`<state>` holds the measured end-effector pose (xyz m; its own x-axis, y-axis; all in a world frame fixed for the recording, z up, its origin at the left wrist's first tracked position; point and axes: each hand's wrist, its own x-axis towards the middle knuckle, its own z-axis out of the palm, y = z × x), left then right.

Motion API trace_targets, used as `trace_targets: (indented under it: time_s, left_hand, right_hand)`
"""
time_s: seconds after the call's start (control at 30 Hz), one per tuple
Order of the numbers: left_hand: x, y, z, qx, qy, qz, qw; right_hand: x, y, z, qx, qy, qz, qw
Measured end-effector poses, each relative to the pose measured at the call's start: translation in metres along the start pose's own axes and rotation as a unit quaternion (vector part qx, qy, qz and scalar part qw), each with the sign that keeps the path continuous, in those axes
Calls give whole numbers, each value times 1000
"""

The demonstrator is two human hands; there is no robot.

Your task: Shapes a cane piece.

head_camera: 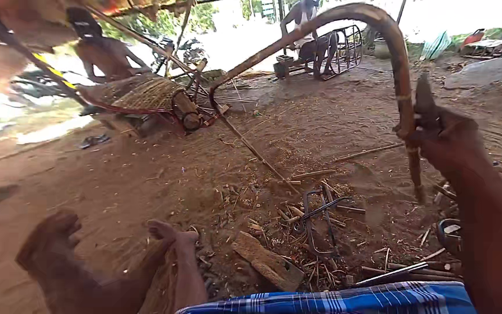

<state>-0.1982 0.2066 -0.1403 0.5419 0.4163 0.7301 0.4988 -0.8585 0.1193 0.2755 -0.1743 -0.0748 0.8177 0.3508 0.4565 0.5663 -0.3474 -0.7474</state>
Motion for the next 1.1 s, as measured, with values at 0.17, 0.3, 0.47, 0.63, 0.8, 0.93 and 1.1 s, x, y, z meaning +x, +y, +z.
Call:
trace_targets:
  time_s: [0.17, 0.3, 0.47, 0.63, 0.8, 0.93, 1.1]
  left_hand:
    - [79, 81, -17, -106, -64, -9, 992]
    - [15, 96, 15, -454, -202, -155, 854]
    - [-31, 129, 32, -572, -24, -357, 738]
    - [-54, 139, 60, -590, 142, -302, 736]
    - [-136, 145, 147, -636, 13, -235, 735]
    - [-153, 160, 161, -613, 64, -241, 750]
    - [-169, 170, 131, -579, 72, -213, 783]
  right_hand:
    - [63, -86, 2, -4, -42, -261, 964]
    - [56, -124, 64, 19, -144, -296, 944]
    - [10, -116, 134, -31, -31, -279, 959]
    - [-61, -53, 131, 3, -3, -122, 993]
    - [-170, 102, 218, -37, -373, 132, 918]
    - [-236, 130, 269, 1, -543, 138, 828]
    - [-251, 103, 303, 56, -557, 246, 791]
